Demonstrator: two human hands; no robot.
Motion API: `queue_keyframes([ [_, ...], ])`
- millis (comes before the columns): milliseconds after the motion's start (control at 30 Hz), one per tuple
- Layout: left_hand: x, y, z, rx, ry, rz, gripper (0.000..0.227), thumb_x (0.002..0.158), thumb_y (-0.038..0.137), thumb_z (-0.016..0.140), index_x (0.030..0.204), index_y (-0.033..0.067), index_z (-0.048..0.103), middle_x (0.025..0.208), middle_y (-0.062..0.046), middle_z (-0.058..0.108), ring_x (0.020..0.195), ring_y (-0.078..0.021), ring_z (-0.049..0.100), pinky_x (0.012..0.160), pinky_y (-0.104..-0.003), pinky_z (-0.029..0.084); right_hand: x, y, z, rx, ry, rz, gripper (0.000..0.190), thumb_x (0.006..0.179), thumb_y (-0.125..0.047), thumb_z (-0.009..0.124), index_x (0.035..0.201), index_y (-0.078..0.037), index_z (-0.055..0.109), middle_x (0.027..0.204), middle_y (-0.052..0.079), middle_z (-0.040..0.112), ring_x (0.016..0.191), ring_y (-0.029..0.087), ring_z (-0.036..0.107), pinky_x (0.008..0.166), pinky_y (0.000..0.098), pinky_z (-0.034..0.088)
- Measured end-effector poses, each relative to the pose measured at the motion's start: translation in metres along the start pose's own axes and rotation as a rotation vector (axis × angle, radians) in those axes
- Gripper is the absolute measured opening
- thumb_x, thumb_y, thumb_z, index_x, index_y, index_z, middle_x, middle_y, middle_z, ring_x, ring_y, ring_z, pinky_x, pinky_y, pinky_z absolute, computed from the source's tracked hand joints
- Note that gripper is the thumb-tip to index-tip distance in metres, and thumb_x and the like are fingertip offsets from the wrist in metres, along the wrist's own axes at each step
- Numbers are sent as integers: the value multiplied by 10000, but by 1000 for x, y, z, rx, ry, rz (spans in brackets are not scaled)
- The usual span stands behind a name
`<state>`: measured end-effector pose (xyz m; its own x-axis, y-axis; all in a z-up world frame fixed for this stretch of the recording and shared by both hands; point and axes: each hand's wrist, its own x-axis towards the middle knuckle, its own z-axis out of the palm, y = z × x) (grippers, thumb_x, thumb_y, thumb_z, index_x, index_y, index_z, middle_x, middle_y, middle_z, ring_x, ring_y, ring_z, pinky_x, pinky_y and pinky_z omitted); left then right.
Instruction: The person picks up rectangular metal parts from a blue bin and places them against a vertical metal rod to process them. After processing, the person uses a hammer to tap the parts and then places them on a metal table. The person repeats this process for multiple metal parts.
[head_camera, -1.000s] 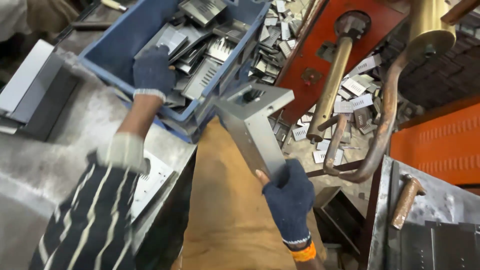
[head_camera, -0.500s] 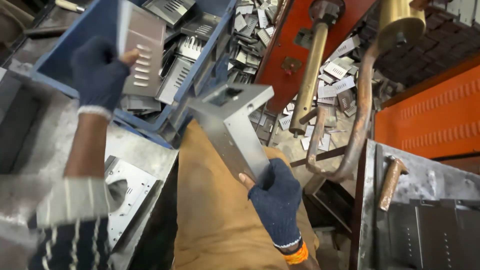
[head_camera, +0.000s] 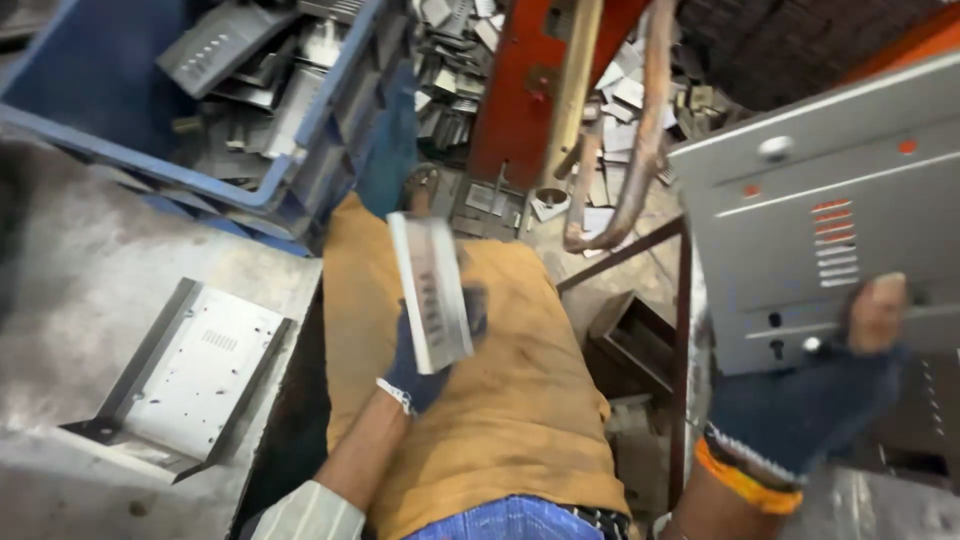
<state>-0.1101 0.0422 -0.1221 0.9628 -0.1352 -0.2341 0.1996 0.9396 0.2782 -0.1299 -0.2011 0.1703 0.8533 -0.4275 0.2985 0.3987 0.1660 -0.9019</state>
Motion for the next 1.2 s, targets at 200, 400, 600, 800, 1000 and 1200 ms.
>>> queue_keyframes([
  [200, -23, 11, 98, 334, -150, 223, 600, 1010, 457, 503, 1452, 74, 371, 1356, -199, 589, 881, -208, 542, 762, -369, 490, 15, 51, -23, 188, 36, 268, 455, 1015, -294, 681, 1375, -51, 548, 1313, 75, 645, 1169, 194, 661, 1039, 396, 575],
  [400, -6, -33, 83, -139, -208, 122, 666, 1035, 533, 554, 1477, 39, 490, 882, -64, 605, 528, -102, 454, 441, -241, 361, -29, 53, 32, 359, -64, 468, 516, 1002, -291, 655, 1421, -23, 519, 1290, 101, 659, 1142, 241, 659, 987, 412, 554],
  [600, -6, -41, 128, 210, 153, 173, 545, 986, 659, 550, 827, 140, 592, 605, 31, 527, 469, -113, 479, 397, -276, 374, -54, 73, 17, 196, -1, 472, 545, 940, -205, 668, 1433, -56, 490, 1332, 35, 603, 1209, 160, 592, 1022, 358, 512],
  [800, -3, -39, 138, 368, 351, 191, 583, 946, 652, 582, 1054, 83, 649, 884, -16, 653, 736, -125, 605, 646, -303, 496, -52, 68, 5, 115, -82, 552, 513, 927, -199, 698, 1377, -18, 532, 1254, 30, 603, 1124, 136, 584, 940, 328, 509],
  [1000, 3, -34, 156, 333, 327, 203, 705, 939, 605, 585, 1281, -8, 642, 1163, -104, 710, 993, -201, 672, 871, -367, 564, -56, 53, 18, 120, -75, 559, 455, 925, -161, 693, 1334, -11, 560, 1185, 26, 639, 1031, 120, 627, 867, 316, 539],
  [1200, 2, -33, 134, 545, 193, 311, 814, 955, 596, 608, 1521, 47, 405, 1458, -125, 535, 1261, -214, 554, 1046, -360, 485, -69, 99, -4, 171, 50, 479, 511, 981, -163, 687, 1438, -40, 495, 1221, 22, 584, 1069, 110, 560, 894, 313, 511],
])
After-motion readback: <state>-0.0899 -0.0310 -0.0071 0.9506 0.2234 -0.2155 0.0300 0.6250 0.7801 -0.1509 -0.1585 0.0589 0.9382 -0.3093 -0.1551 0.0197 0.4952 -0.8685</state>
